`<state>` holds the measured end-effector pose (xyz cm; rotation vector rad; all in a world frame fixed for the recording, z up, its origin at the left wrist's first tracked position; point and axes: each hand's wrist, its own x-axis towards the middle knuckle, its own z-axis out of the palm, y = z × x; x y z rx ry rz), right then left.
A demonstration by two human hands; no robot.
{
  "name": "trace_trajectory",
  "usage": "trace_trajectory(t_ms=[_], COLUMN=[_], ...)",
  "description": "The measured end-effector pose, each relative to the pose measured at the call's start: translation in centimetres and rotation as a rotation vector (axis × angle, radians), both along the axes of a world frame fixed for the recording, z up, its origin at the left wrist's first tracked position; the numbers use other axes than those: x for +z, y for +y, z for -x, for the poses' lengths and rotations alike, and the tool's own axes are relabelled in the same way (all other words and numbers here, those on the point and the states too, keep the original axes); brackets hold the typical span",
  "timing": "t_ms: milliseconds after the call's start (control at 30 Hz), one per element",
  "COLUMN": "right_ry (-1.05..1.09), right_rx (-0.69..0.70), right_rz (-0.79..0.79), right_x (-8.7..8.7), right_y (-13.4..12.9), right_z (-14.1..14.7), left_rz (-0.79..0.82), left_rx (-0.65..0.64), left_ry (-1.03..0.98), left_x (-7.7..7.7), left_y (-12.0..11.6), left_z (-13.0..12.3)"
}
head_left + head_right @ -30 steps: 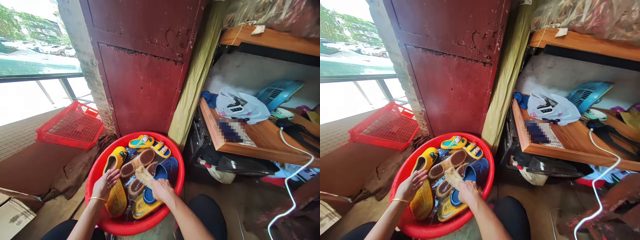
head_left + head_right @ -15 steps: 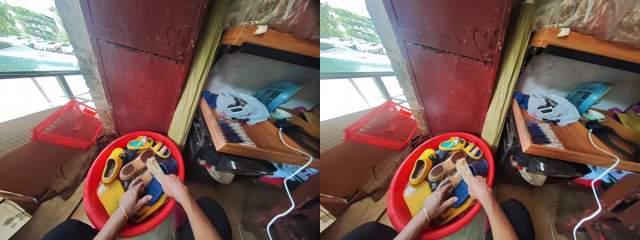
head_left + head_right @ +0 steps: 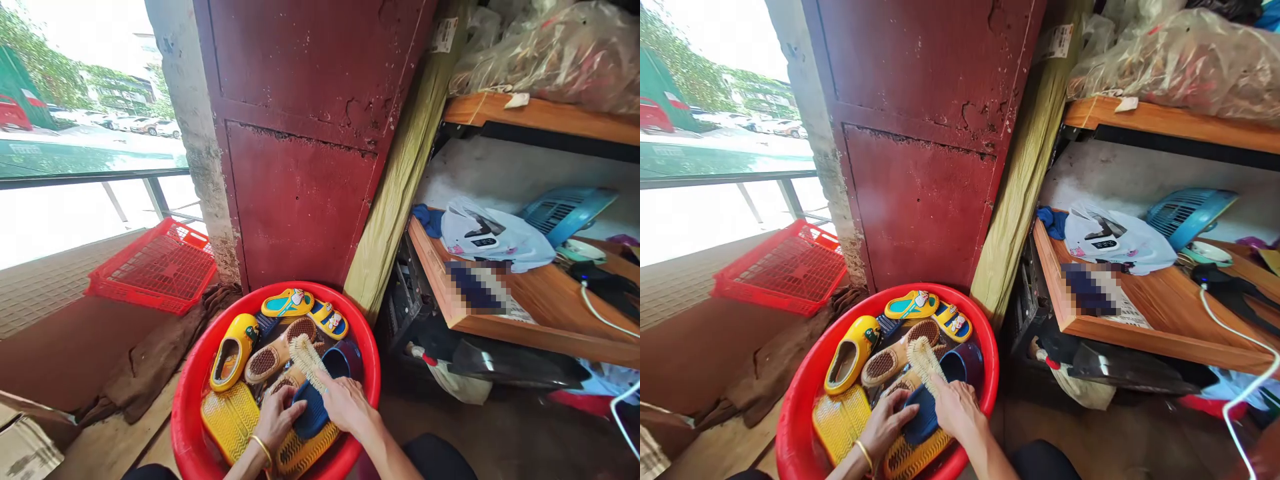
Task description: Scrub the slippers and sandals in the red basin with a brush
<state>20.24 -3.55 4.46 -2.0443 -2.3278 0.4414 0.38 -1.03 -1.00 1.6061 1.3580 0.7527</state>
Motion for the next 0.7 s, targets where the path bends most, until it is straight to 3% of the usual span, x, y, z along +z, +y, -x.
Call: trace_trajectory(t_ms=[100, 200, 300, 467, 533, 633, 700], right_ry=[0.065, 0.126, 0.159, 0.057, 0.034, 0.033, 0.041], right_rx=[0.009, 0.037, 0.061, 0.016, -0.005, -0.034, -0.047], right_rz=[-0.081, -0.131, -0.158, -0.166, -0.184, -0.19, -0.191], right_x=[-0.3, -0.8, -1.5, -2.6, -2.8, -3.0, -3.2], right_y=[0.1, 0.2, -0.3, -1.8, -2.1, -1.7, -1.3], right_z=[0.2, 0.7, 1.3, 1.6, 1.5, 1.3, 1.3], left_rz=[0.02, -0.079, -0.184, -0.195, -0.192, -0.193, -0.086], left_rx=[0.104, 0.212, 0.182, -0.095, -0.142, -0.112, -0.114], left_ry=[-0.238, -0.25, -0.09, 0.33, 0.437, 0.581, 0.726], left_x=[0.9, 1.6, 1.5, 0.6, 1.2, 2.9, 3.9], left_y=[0.5, 0.9, 1.0, -0.2, -0.6, -0.8, -1.0], left_z=[0.7, 1.8, 2.8, 3.1, 3.8, 6.0, 7.7])
